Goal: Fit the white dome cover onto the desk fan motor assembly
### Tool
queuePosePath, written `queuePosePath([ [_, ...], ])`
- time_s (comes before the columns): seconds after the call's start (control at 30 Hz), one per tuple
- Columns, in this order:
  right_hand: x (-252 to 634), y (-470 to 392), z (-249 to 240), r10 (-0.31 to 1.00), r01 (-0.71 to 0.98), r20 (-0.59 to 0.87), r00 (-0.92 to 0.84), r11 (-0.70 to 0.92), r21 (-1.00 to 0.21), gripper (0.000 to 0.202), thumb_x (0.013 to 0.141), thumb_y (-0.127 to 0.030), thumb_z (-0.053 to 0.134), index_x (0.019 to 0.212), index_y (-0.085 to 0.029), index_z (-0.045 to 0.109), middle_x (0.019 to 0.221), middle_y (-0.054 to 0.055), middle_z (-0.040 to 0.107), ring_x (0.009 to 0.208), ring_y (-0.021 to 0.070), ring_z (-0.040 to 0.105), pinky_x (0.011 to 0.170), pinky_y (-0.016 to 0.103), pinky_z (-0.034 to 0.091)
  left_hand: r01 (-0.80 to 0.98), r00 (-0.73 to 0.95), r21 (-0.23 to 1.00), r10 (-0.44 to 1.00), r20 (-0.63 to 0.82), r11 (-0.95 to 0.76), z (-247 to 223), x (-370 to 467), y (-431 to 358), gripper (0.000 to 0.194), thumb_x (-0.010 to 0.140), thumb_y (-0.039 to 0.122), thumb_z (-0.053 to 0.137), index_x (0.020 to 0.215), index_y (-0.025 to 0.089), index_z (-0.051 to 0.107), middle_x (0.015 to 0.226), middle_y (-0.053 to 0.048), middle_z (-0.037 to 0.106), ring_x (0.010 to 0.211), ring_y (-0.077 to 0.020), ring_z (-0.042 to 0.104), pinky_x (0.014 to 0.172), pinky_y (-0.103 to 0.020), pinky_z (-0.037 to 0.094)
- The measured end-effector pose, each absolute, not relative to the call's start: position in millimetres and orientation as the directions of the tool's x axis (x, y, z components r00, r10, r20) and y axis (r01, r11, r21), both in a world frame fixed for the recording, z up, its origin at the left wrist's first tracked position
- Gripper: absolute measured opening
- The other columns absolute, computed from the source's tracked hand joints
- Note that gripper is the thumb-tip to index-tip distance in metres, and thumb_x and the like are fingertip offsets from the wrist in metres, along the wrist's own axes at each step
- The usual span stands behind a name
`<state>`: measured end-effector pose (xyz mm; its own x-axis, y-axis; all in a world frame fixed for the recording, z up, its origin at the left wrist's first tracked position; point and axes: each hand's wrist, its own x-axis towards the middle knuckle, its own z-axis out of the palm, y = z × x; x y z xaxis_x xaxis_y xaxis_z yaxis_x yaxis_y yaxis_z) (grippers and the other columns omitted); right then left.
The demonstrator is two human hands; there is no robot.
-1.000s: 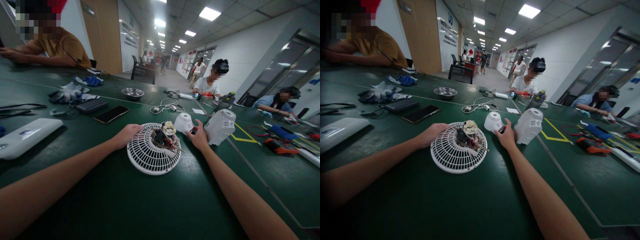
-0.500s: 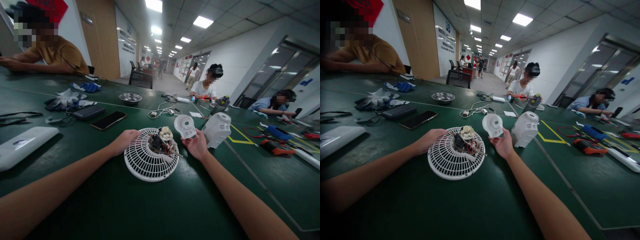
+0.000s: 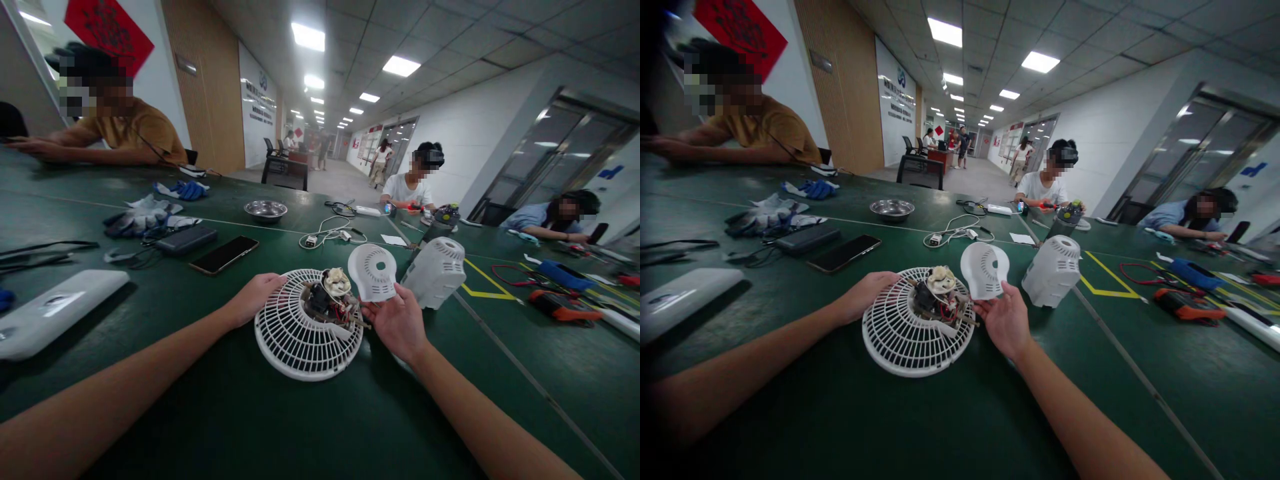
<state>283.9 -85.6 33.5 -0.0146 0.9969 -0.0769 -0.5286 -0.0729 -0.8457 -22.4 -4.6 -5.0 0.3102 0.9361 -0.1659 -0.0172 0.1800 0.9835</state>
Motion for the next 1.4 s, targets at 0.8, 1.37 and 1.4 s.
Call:
queuePosePath([
  [0.8, 274, -87, 32, 0.998, -0.556, -0.069, -0.016, -0.066, -0.829, 0.026, 0.084, -0.039, 0.066, 0.107, -0.026, 0.068, 0.103, 0.000, 0.076, 0.092, 0.0201, 0.068, 0.079, 0.032, 0.052, -0.019, 0.335, 0.985, 0.929, -0.156, 0.173, -17, -27, 4, 0.032, 0.090, 0.046, 0.065, 0.101, 0.016, 0.069, 0.095, -0.005, 0.074, 0.084, -0.0186, 0.070, 0.080, -0.033, 0.056],
  [1.37, 263, -93, 36, 0.998, -0.438, 0.064, 0.010, 0.061, -0.897, 0.041, 0.080, -0.038, 0.070, 0.118, -0.030, 0.058, 0.112, 0.000, 0.072, 0.095, 0.0239, 0.066, 0.081, 0.036, 0.049, -0.007, 0.325, 0.983, 0.930, -0.169, 0.181, -11, -24, 0, 0.030, 0.092, 0.045, 0.062, 0.100, 0.016, 0.069, 0.094, -0.005, 0.073, 0.081, -0.0183, 0.069, 0.078, -0.033, 0.055],
  [1.4, 263, -93, 36, 0.998, -0.435, 0.062, 0.012, 0.061, -0.898, 0.041, 0.079, -0.037, 0.070, 0.118, -0.030, 0.059, 0.111, 0.000, 0.072, 0.094, 0.0233, 0.066, 0.080, 0.035, 0.049, -0.007, 0.325, 0.983, 0.930, -0.171, 0.183, -10, -24, 0, 0.030, 0.091, 0.045, 0.063, 0.100, 0.017, 0.069, 0.094, -0.005, 0.073, 0.081, -0.0183, 0.069, 0.078, -0.033, 0.055],
])
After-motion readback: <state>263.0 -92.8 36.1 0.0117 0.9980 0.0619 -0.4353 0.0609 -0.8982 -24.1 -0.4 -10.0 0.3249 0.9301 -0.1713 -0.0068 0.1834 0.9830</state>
